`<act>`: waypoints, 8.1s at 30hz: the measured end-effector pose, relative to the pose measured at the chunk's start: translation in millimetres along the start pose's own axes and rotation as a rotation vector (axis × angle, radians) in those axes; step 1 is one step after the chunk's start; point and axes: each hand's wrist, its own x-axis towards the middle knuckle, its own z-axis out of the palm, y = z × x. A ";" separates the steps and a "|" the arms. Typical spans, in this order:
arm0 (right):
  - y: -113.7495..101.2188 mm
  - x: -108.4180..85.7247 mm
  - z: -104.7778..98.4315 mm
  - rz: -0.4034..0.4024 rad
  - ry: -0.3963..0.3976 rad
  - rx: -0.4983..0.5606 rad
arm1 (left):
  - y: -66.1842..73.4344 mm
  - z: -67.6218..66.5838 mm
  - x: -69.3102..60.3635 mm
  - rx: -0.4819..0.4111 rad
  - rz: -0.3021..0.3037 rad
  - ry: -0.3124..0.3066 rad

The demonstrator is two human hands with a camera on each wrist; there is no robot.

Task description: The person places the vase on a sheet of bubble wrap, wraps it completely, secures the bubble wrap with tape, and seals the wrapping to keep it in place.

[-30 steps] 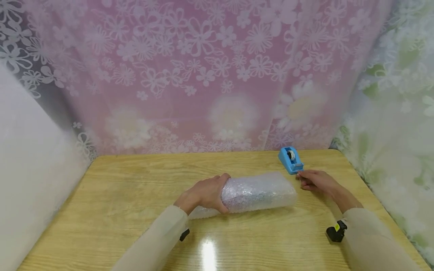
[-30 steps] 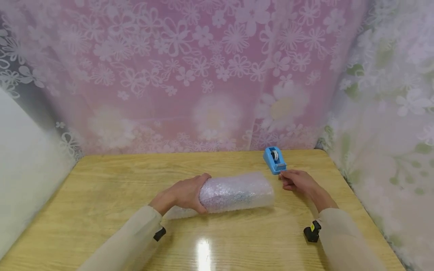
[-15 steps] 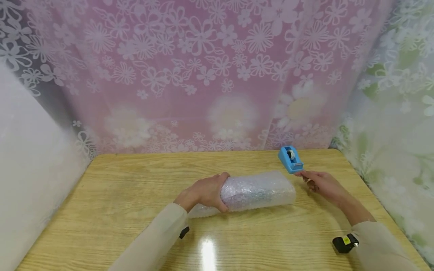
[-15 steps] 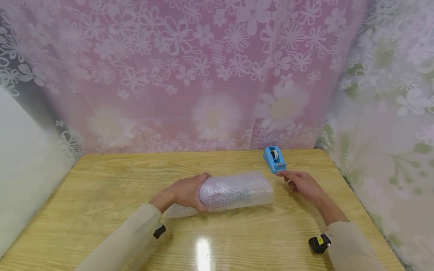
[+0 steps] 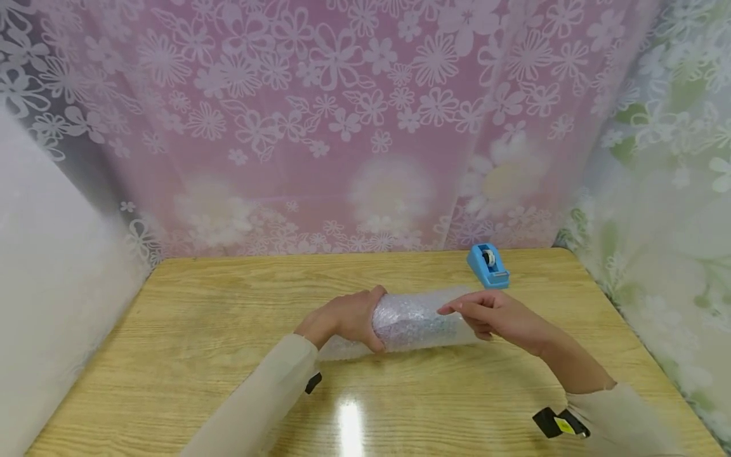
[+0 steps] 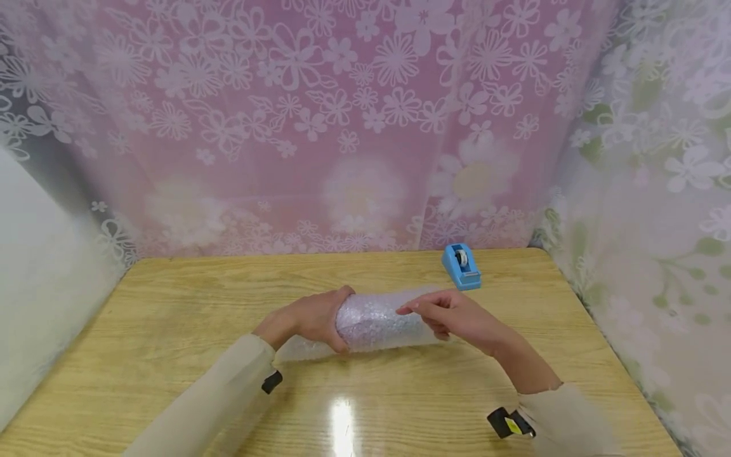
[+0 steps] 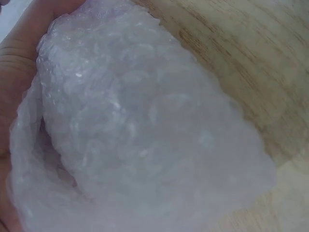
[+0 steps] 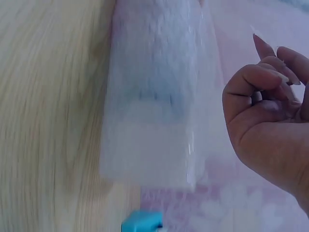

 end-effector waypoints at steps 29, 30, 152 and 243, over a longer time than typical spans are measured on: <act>37.0 49.0 59.3 0.013 0.046 -0.157 | -0.1 0.7 2.2 -0.005 0.026 0.023; 37.1 48.9 59.9 0.001 0.054 -0.176 | -0.9 1.0 2.5 -0.009 0.031 0.025; 10.9 52.5 79.7 -0.177 0.432 -0.789 | 2.4 13.9 0.2 0.059 -0.020 0.140; 19.2 47.1 64.2 -0.048 0.434 -0.551 | 0.5 18.0 0.2 -0.127 -0.085 0.123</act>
